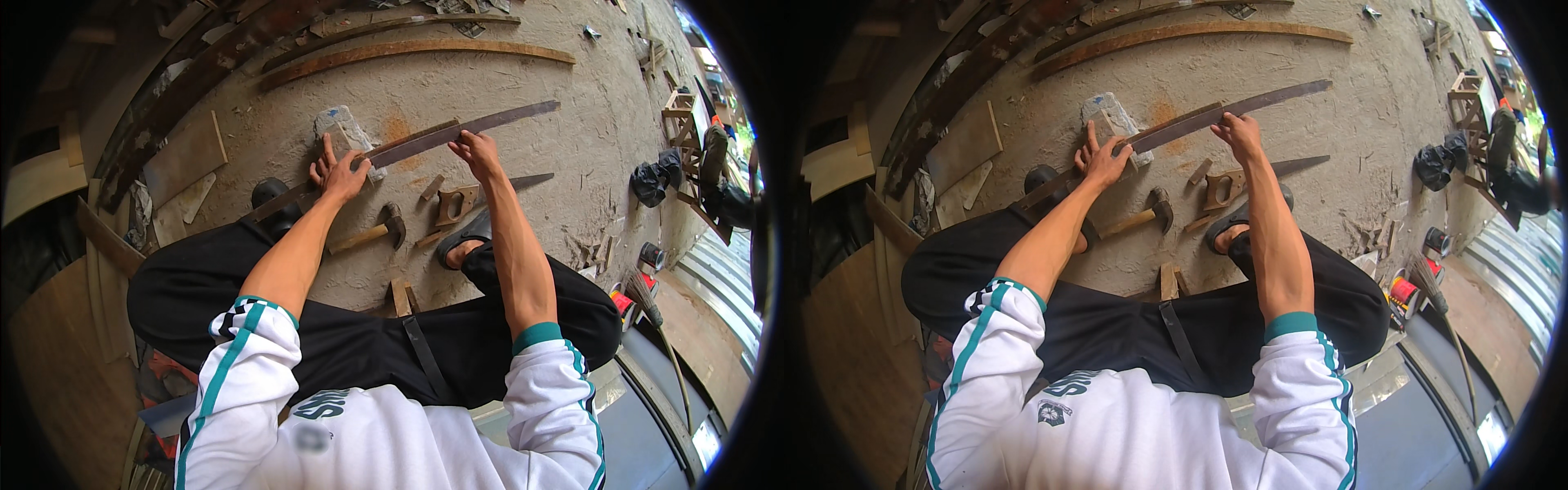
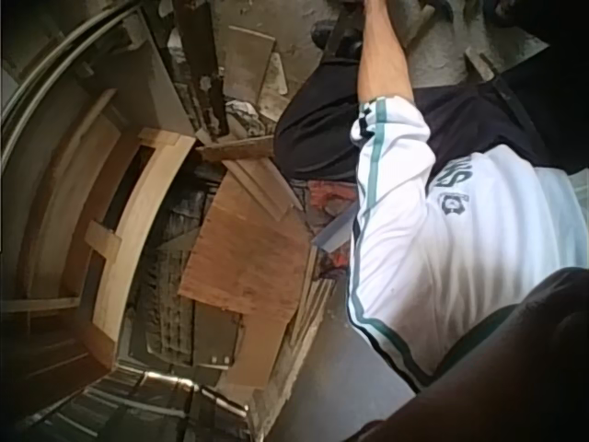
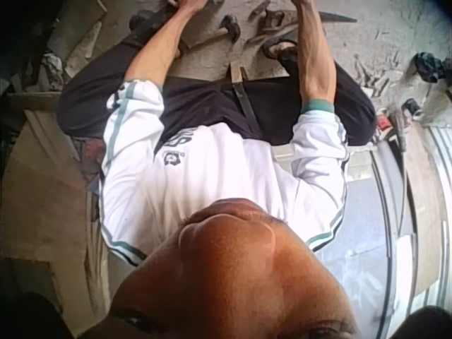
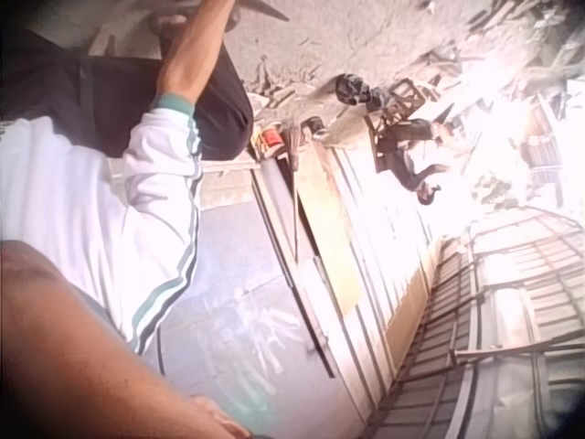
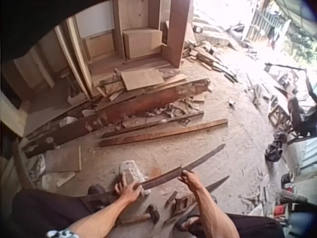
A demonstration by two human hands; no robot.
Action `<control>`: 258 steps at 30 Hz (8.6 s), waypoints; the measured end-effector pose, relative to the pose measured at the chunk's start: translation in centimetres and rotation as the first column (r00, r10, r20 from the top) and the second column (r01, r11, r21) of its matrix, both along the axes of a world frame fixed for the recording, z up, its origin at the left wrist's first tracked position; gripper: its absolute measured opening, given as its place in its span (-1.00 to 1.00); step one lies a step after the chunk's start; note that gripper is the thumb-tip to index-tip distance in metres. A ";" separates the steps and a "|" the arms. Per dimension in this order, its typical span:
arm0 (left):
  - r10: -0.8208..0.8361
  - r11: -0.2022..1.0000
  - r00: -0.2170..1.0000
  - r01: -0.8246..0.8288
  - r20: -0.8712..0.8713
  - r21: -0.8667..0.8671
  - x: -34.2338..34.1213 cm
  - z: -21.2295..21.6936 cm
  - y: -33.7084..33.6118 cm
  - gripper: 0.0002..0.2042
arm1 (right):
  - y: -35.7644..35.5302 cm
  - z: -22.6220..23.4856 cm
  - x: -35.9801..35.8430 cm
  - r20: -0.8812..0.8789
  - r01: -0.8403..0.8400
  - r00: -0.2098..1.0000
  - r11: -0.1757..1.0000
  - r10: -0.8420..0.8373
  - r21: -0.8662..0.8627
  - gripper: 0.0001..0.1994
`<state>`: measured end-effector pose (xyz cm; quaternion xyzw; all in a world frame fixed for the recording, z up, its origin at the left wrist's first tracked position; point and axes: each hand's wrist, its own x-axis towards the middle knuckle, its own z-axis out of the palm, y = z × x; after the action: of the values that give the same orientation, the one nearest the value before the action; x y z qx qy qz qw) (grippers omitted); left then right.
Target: The person sits on the floor and uses a metal file to sharpen a long, thin metal bar resting on a concrete block. The person holds the bar with one hand and files it with the other, occasionally adjusting the bar's position.
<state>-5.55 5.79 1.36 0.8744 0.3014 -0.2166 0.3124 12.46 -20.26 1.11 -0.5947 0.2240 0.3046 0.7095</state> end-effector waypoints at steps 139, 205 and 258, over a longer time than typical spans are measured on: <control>-0.075 0.997 0.996 0.075 -0.040 0.009 1.6 0.3 1.3 -0.46 | 0.1 -1.1 -1.3 0.098 0.014 0.995 0.993 -0.003 -0.119 -0.75; -0.314 0.883 0.945 0.326 -0.092 0.338 -3.2 0.7 -0.1 0.26 | -10.6 -6.4 -1.1 -0.060 0.297 0.944 0.914 -0.324 -0.276 -0.80; -0.480 0.876 0.705 0.349 0.523 0.333 0.8 4.6 -7.0 -0.32 | -9.8 -1.5 -16.6 0.210 -0.125 0.922 0.763 0.325 -0.634 -0.68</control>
<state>-4.73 -1.24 5.92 0.9703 0.0045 0.0343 0.2394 -4.17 -30.06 -0.35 -0.8537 0.1228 0.2036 0.4632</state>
